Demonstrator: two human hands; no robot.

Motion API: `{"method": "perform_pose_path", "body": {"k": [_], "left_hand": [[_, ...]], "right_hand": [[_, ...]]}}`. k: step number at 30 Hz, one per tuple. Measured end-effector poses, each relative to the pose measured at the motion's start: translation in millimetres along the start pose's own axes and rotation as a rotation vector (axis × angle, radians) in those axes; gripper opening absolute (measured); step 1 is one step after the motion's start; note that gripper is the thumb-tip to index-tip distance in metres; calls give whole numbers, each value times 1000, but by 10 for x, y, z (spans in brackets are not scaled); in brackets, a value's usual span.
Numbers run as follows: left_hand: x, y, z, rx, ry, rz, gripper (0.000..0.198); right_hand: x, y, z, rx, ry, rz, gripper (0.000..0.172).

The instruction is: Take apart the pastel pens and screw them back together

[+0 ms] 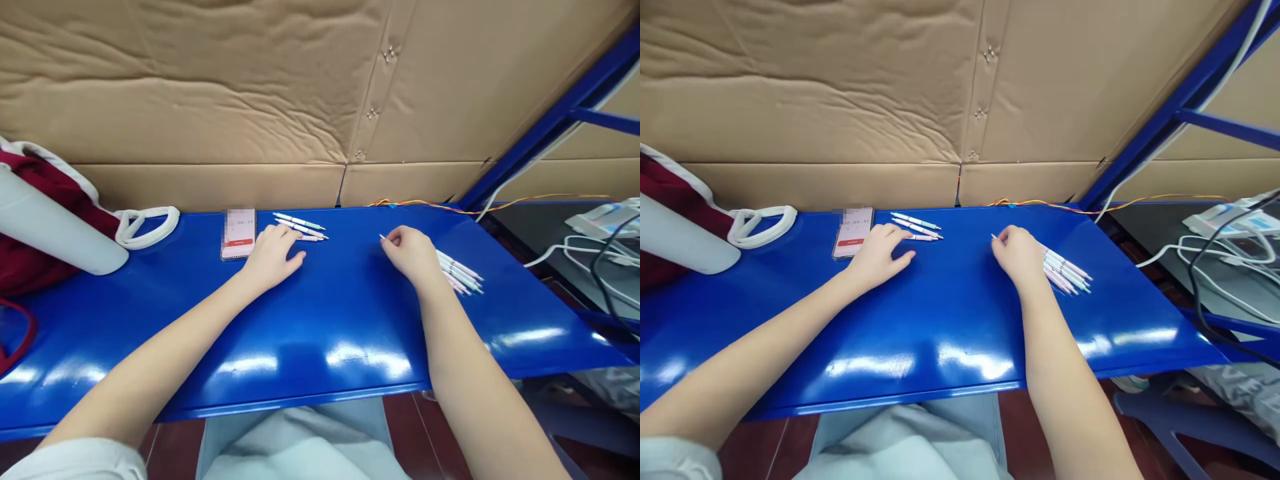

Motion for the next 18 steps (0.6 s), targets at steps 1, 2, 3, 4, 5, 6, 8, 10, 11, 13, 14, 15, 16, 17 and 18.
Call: {"method": "perform_pose_path", "body": {"k": [1,2,3,4,5,6,8,10,11,13,14,15,16,17,18], "left_hand": [[-70,101,48,24,74,-23,27],[-144,204,70,78,154,-51,24],[-196,301,85,135,222,-57,25],[-209,383,112,166,286,-30,27],[-193,448,146,174,341,15,29],[-166,497,174,172,389,56,31],[-117,557,197,174,403,89,33],[-76,577,208,156,315,66,31],[-67,581,213,138,255,37,27],[-72,590,220,100,162,-31,22],[-85,596,217,89,135,-64,21],[-98,603,211,85,115,-92,21],[-109,609,205,82,99,-111,21],[-116,613,200,79,83,-122,20],[-125,616,192,78,67,-135,20]], "right_hand": [[135,70,47,-31,-189,49,11],[271,156,54,-23,-405,83,10],[411,253,6,34,-627,93,9],[558,361,-79,116,-819,87,8],[713,476,-182,209,-977,79,8],[853,586,-283,283,-1107,63,11],[1085,783,-522,453,-1263,19,16],[1203,896,-707,561,-1317,-4,16],[1231,920,-761,595,-1298,16,15],[1242,901,-753,575,-1133,154,11],[1252,881,-695,527,-992,274,9],[1275,868,-609,450,-816,416,6],[1318,884,-529,380,-634,568,7],[1360,917,-476,328,-476,695,10],[1391,951,-442,288,-348,791,15]]}}
Point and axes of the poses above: each hand's wrist, its own y-axis away from the middle knuckle, its own z-axis out of the back of the hand, x = y × z, the point moved 9 cm from there along -y, towards the middle knuckle
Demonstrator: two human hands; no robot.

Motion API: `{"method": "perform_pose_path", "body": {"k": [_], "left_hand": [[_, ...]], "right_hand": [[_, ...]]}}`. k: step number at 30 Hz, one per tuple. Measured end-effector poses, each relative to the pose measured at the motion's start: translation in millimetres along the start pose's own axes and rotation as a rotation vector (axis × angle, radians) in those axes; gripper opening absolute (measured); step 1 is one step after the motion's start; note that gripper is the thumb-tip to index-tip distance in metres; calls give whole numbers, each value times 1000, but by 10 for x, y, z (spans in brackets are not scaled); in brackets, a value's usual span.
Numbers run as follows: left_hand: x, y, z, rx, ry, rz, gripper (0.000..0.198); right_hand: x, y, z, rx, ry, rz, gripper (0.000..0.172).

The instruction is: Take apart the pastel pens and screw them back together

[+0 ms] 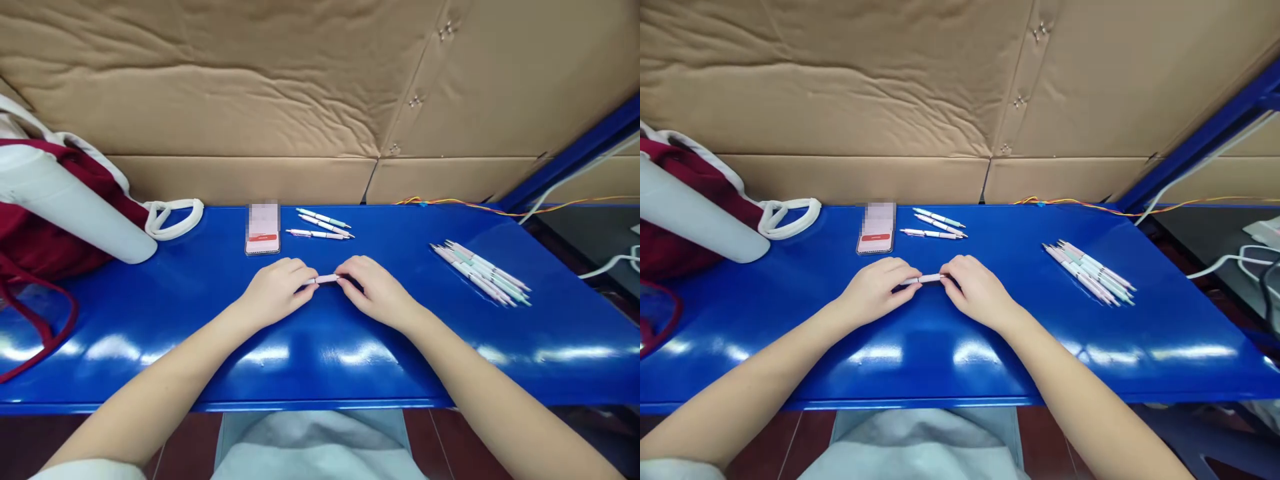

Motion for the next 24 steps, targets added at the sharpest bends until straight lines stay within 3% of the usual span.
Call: {"method": "perform_pose_path", "body": {"k": [5,8,14,18,24], "left_hand": [[-69,5,-86,28,-48,-98,23],[-73,-3,-82,8,-23,-118,24],[26,2,-74,34,130,-64,23],[62,22,-100,44,114,-61,22],[52,19,-129,48,51,-76,23]], "right_hand": [[95,22,-80,100,347,112,26],[111,19,-108,80,425,118,25],[92,-3,-96,31,296,110,21],[21,-25,-93,83,143,38,23],[-36,-12,-158,179,143,-6,25]]}}
Point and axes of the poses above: each hand's wrist, its own y-axis away from the middle knuckle, its own z-axis out of the back of the hand, x = y × z, the point moved 9 cm from there along -y, towards the middle knuckle
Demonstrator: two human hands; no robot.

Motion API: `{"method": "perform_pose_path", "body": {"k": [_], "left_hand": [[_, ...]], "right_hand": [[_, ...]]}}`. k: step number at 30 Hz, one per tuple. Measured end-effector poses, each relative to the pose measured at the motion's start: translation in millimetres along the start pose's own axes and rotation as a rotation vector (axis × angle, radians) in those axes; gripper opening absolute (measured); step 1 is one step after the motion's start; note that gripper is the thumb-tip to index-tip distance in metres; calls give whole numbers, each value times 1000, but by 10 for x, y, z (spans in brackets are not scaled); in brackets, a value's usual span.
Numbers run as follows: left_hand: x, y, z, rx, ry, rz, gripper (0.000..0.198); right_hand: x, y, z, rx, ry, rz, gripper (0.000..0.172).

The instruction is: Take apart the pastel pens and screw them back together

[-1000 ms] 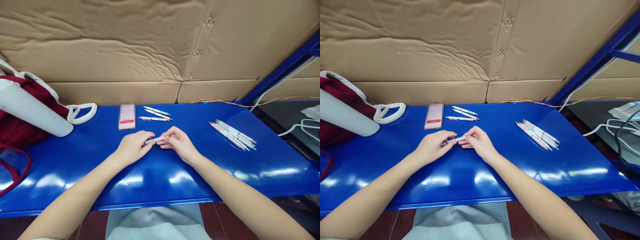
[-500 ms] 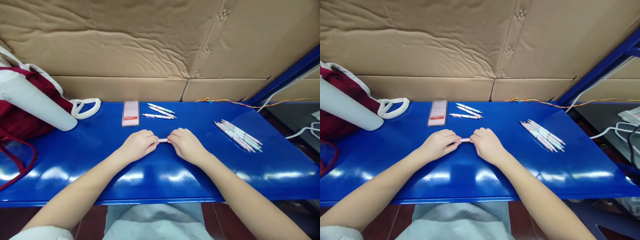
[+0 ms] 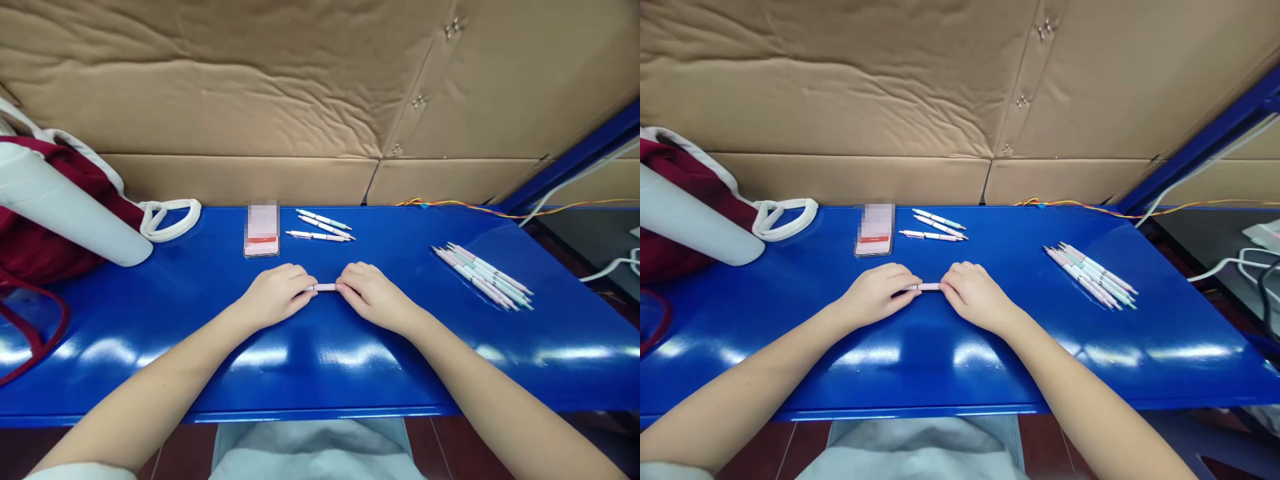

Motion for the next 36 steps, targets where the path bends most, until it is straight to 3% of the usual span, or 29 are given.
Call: {"method": "perform_pose_path", "body": {"k": [5,12,18,23,28,34,36], "left_hand": [[-24,12,60,-68,-41,-43,27],[-48,12,107,-102,-66,-42,26],[-44,11,113,-98,-36,-19,26],[-54,12,109,-94,-26,-29,26],[-30,12,76,-68,-19,-13,28],[-21,16,80,-70,0,-3,28],[-9,16,71,-61,11,10,28]], "right_hand": [[-6,19,64,-65,-62,-31,10],[-22,16,32,-7,-5,-42,30],[-3,28,109,-74,-71,-54,13],[-12,22,69,-29,-68,-52,27],[-45,32,82,-77,-164,-66,8],[-1,20,96,-79,-234,-45,16],[-14,20,101,-96,-254,-55,11]]}}
Point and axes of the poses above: each hand's wrist, its own y-axis away from the middle knuckle, its own z-axis out of the back of the hand, x = y × z, the point moved 9 cm from there along -y, towards the middle knuckle
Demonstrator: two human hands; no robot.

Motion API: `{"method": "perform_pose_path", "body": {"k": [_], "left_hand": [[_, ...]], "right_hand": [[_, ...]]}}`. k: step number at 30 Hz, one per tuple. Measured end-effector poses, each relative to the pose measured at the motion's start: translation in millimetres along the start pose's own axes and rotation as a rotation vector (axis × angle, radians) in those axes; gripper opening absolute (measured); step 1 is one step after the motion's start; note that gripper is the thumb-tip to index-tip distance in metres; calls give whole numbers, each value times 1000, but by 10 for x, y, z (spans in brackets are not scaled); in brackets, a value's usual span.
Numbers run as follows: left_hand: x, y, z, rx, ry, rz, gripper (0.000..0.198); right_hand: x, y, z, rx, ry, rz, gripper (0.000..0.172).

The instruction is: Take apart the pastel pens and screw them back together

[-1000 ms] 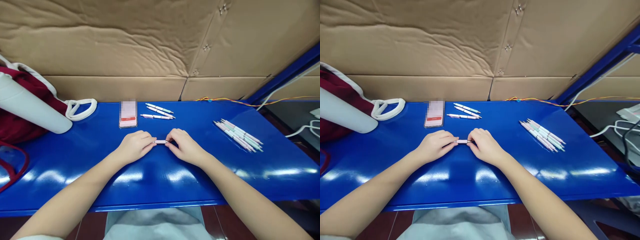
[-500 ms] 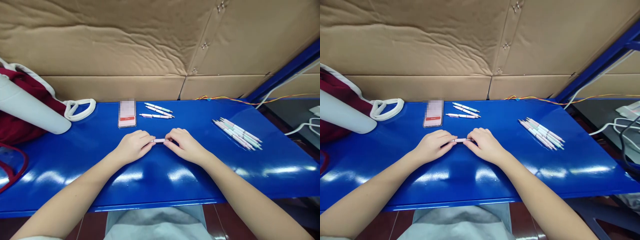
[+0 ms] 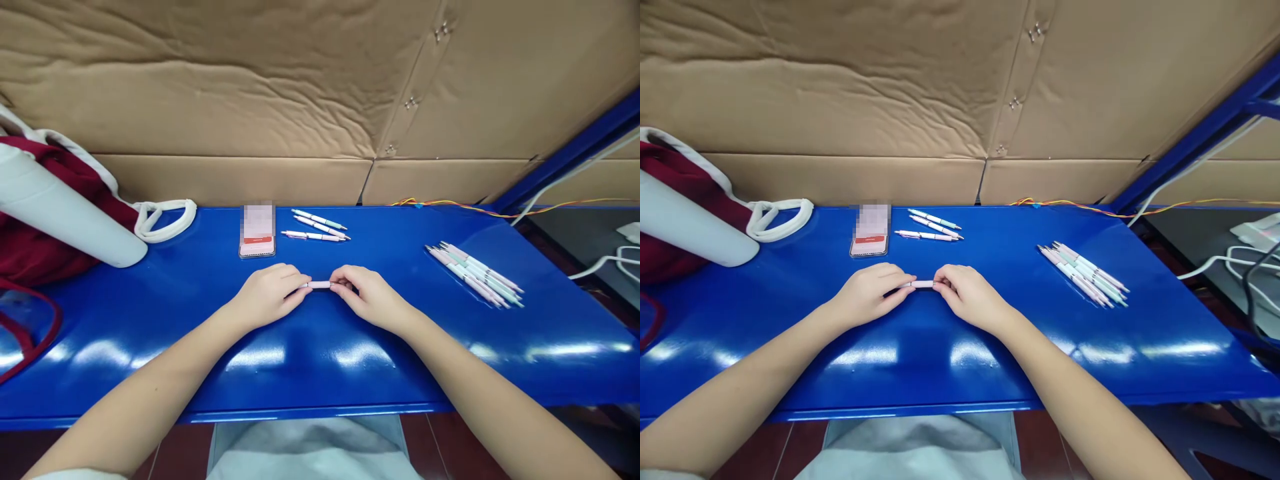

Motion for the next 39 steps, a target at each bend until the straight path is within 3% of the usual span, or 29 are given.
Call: {"method": "perform_pose_path", "body": {"k": [3,8,17,23,33,39], "left_hand": [[25,0,-17,22,10,19,29],[89,-4,-44,89,-12,47,29],[209,-27,-41,97,-61,78,24],[150,-31,-52,88,20,56,22],[268,-21,11,35,53,127,24],[352,-19,-48,79,-49,169,24]], "right_hand": [[-11,3,39,-56,1,8,3],[-27,-7,83,-81,75,44,8],[-192,-41,60,-69,97,11,12],[-123,-56,38,-70,10,43,15],[-189,53,449,-348,242,33,15],[-166,-24,59,-38,234,2,14]]}}
Point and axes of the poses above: each hand's wrist, its own y-axis away from the middle knuckle, its own z-axis out of the back of the hand, x = y × z, the point moved 9 cm from there along -y, towards the middle knuckle
